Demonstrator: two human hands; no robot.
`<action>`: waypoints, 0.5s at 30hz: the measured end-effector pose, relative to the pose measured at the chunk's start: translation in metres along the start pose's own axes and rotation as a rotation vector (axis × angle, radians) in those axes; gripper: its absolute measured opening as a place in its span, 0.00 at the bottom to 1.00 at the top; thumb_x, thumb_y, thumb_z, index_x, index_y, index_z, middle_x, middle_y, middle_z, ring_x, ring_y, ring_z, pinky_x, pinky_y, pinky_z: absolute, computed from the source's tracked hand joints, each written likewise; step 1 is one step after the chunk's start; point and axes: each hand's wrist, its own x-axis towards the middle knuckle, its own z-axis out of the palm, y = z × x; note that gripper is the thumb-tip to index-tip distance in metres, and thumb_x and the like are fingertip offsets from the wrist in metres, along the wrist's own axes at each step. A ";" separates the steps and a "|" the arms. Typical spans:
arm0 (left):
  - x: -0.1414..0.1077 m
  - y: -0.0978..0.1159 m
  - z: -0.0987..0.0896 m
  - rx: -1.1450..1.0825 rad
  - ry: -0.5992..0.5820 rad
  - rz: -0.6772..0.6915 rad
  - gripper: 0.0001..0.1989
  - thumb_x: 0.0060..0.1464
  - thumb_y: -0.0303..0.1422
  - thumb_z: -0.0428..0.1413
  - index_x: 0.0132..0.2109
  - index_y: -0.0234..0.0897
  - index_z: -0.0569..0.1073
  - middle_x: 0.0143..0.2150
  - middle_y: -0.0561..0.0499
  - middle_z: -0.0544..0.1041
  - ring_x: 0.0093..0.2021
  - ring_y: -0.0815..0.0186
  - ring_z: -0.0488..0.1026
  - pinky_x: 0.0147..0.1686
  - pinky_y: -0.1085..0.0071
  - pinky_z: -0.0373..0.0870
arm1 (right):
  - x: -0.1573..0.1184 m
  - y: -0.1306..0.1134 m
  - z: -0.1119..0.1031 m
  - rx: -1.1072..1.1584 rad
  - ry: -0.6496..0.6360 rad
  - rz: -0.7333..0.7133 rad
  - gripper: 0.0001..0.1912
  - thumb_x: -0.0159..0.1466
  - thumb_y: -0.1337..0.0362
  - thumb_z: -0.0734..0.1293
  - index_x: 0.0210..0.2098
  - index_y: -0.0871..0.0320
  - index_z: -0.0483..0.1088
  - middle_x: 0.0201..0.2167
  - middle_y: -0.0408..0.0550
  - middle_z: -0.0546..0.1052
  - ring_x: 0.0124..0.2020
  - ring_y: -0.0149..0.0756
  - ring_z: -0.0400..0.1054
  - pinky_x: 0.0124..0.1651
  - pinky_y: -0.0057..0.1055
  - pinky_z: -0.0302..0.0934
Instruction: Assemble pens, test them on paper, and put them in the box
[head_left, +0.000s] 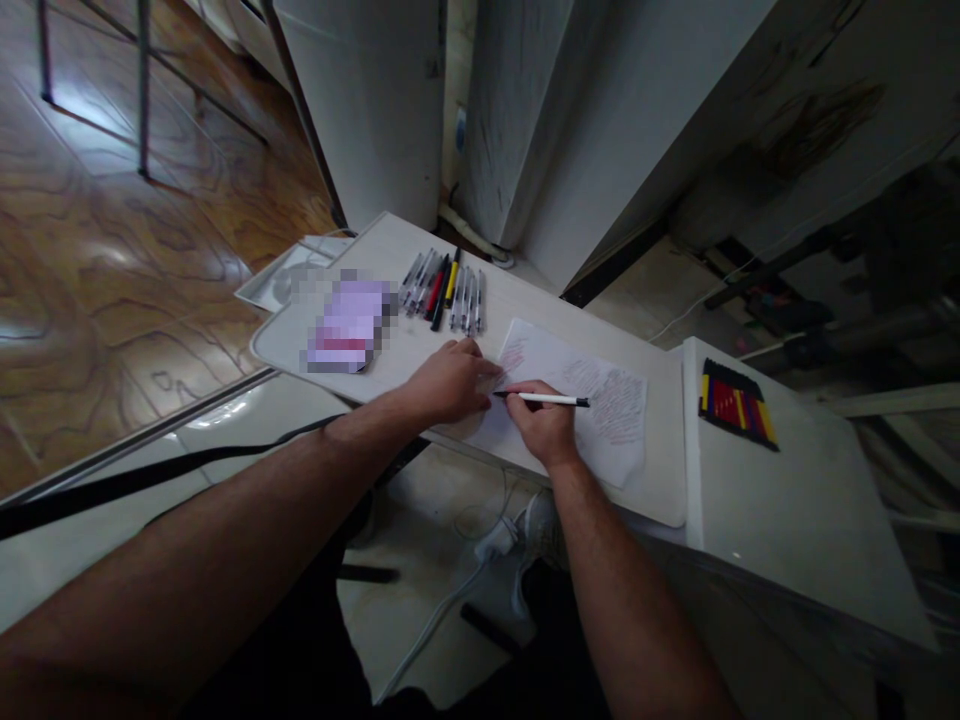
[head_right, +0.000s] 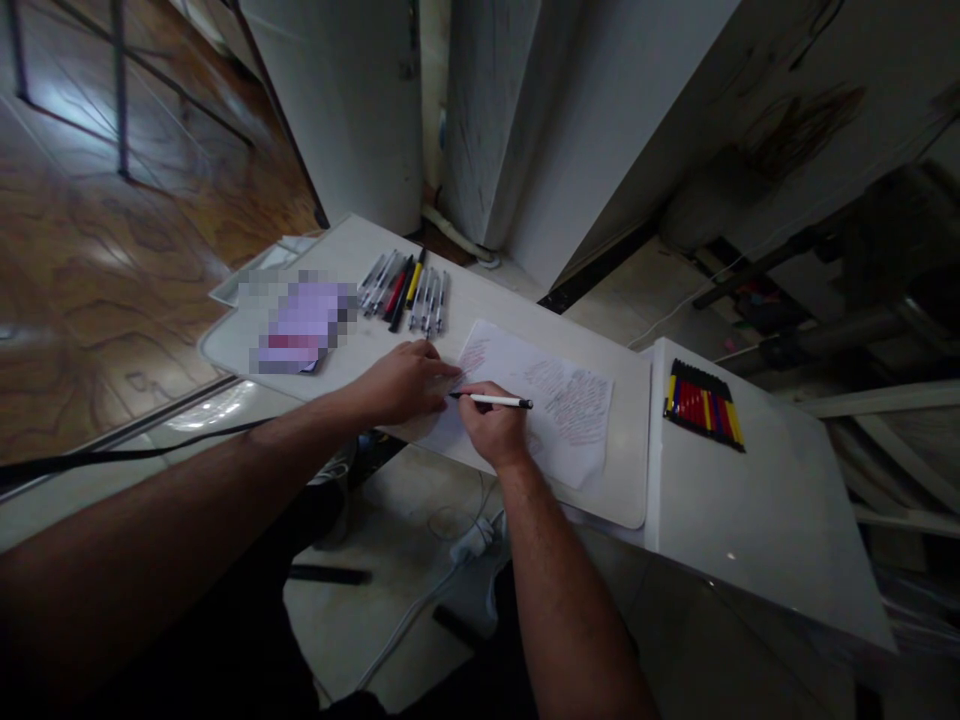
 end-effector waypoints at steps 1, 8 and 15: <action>0.000 0.000 0.000 0.001 -0.001 0.003 0.26 0.46 0.40 0.63 0.54 0.47 0.77 0.47 0.44 0.71 0.46 0.55 0.68 0.50 0.62 0.64 | 0.000 -0.001 -0.001 0.007 -0.039 -0.005 0.06 0.56 0.65 0.66 0.30 0.57 0.76 0.26 0.44 0.78 0.26 0.33 0.70 0.32 0.28 0.65; -0.001 0.000 0.000 0.013 -0.017 -0.009 0.27 0.45 0.41 0.63 0.55 0.48 0.76 0.47 0.45 0.71 0.46 0.56 0.68 0.50 0.63 0.64 | 0.003 0.003 0.001 -0.063 0.156 0.050 0.08 0.57 0.63 0.65 0.31 0.58 0.76 0.24 0.45 0.77 0.25 0.33 0.69 0.30 0.29 0.64; 0.000 0.000 0.000 0.019 -0.020 -0.003 0.27 0.46 0.41 0.63 0.55 0.47 0.76 0.48 0.45 0.71 0.47 0.56 0.68 0.50 0.63 0.64 | 0.000 0.000 -0.002 -0.008 -0.013 0.000 0.06 0.56 0.64 0.66 0.30 0.57 0.76 0.26 0.45 0.78 0.27 0.33 0.70 0.32 0.28 0.64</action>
